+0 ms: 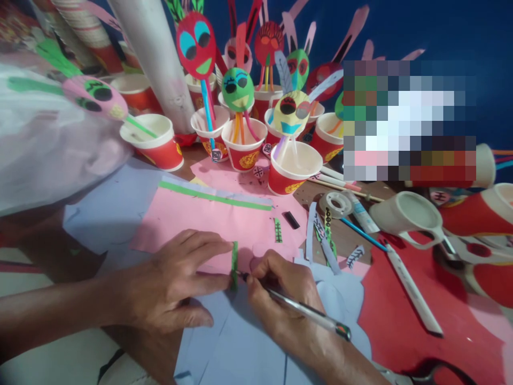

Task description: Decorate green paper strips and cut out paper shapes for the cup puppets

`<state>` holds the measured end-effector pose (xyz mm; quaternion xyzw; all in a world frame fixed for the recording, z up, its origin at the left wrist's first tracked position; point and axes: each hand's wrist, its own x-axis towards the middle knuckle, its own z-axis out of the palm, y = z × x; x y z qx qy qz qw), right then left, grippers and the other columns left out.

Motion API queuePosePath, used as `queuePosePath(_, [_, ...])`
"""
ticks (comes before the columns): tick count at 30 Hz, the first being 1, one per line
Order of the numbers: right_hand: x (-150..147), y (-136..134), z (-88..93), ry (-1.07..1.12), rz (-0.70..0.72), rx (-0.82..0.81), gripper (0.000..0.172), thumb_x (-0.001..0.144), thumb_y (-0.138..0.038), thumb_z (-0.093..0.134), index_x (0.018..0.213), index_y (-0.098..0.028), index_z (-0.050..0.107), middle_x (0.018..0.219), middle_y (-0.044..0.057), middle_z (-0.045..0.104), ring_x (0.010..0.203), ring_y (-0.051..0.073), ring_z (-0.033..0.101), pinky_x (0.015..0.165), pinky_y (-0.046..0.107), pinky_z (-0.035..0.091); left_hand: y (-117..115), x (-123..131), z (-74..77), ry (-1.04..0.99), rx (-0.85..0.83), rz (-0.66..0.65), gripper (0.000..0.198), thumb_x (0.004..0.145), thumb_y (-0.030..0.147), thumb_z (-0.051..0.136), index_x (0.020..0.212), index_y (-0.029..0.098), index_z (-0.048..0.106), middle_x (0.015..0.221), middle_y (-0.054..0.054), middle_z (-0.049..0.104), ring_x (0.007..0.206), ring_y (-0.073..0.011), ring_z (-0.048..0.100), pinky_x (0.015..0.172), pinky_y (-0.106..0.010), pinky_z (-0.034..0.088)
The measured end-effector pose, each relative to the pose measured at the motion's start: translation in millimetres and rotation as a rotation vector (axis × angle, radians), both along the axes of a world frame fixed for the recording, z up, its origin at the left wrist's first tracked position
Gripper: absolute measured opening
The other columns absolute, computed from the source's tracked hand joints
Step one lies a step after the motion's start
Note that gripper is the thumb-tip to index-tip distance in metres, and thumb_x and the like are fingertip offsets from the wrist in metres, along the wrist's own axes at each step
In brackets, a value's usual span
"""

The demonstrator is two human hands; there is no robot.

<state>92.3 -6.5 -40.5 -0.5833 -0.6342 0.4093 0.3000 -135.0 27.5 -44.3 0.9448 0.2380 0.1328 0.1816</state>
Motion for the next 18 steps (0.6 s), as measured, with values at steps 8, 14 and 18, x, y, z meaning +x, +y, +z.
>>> queuePosePath(8, [-2.4,-0.3,5.3,-0.011,-0.002,-0.071,0.017,0.076,-0.026,0.054,0.061,-0.022,0.047,0.048,-0.007,0.046,0.042,0.009,0.041,0.038,0.019,0.033,0.4,0.1,2.1,-0.038,0.005,0.005,0.045,0.089,0.056,0.054,0.107,0.016,0.066,0.127,-0.018,0.057,0.114,-0.0350,0.050,0.090,-0.051,0.040])
queuePosePath(14, [-3.5,0.0,7.9,-0.024,-0.029,-0.063,0.015,0.073,-0.022,0.053,0.060,-0.022,0.048,0.046,-0.007,0.047,0.039,0.008,0.041,0.036,0.019,0.031,1.2,0.1,1.7,-0.025,0.017,-0.001,0.042,0.091,0.054,0.051,0.106,0.018,0.067,0.126,-0.017,0.058,0.114,-0.0349,0.050,0.090,-0.051,0.040])
queuePosePath(18, [-1.9,-2.2,8.1,-0.031,-0.009,-0.061,0.016,0.075,-0.026,0.053,0.060,-0.023,0.048,0.047,-0.006,0.046,0.041,0.009,0.040,0.037,0.021,0.031,1.7,-0.7,-0.3,-0.033,0.033,0.000,0.041,0.091,0.054,0.053,0.105,0.019,0.068,0.127,-0.016,0.058,0.113,-0.0344,0.050,0.092,-0.050,0.040])
